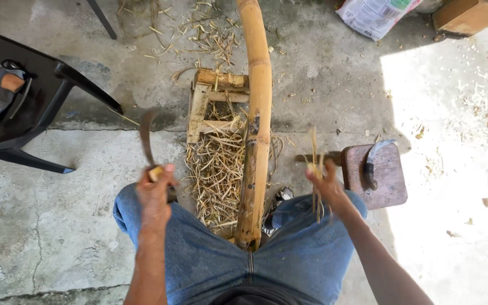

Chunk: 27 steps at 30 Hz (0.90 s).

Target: Scraping the outer layer of a bamboo pole using a curved knife.

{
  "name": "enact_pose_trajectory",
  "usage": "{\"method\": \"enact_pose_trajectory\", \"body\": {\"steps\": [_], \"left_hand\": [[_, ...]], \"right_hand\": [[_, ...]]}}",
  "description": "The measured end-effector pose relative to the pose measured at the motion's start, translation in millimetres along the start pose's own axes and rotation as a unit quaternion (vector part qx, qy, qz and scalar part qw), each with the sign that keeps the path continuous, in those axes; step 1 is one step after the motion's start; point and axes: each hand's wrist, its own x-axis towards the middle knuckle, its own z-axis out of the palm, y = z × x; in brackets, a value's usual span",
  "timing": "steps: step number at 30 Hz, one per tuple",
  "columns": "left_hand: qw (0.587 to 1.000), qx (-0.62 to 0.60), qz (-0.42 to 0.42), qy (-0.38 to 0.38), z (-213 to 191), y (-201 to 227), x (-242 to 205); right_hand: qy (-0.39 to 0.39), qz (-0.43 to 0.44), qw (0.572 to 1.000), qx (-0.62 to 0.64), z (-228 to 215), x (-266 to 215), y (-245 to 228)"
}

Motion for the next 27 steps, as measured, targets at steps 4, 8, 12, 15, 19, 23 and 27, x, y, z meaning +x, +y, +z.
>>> {"method": "enact_pose_trajectory", "body": {"steps": [4,8,12,15,19,23,27], "left_hand": [[0.988,0.012,-0.085,-0.125,29,-119,25],[0.963,0.054,-0.173,-0.2,81,-163,17],[0.926,-0.006,-0.298,-0.231,109,-188,25],[0.914,-0.044,-0.316,-0.249,117,-184,40],[0.892,-0.101,-0.362,-0.251,133,-161,42],[0.899,-0.113,-0.344,-0.247,141,-149,35],[0.908,-0.134,-0.33,-0.22,143,-146,30]], "right_hand": [[0.025,-0.075,0.993,0.092,2,55,-43],[-0.081,-0.078,0.992,0.061,49,106,-94],[-0.167,-0.122,0.972,0.113,119,195,-87],[-0.032,-0.02,0.979,0.198,136,203,-128],[-0.096,-0.051,0.953,0.283,126,197,-140],[-0.085,-0.085,0.954,0.275,129,201,-137],[-0.069,-0.037,0.959,0.273,128,194,-147]]}}
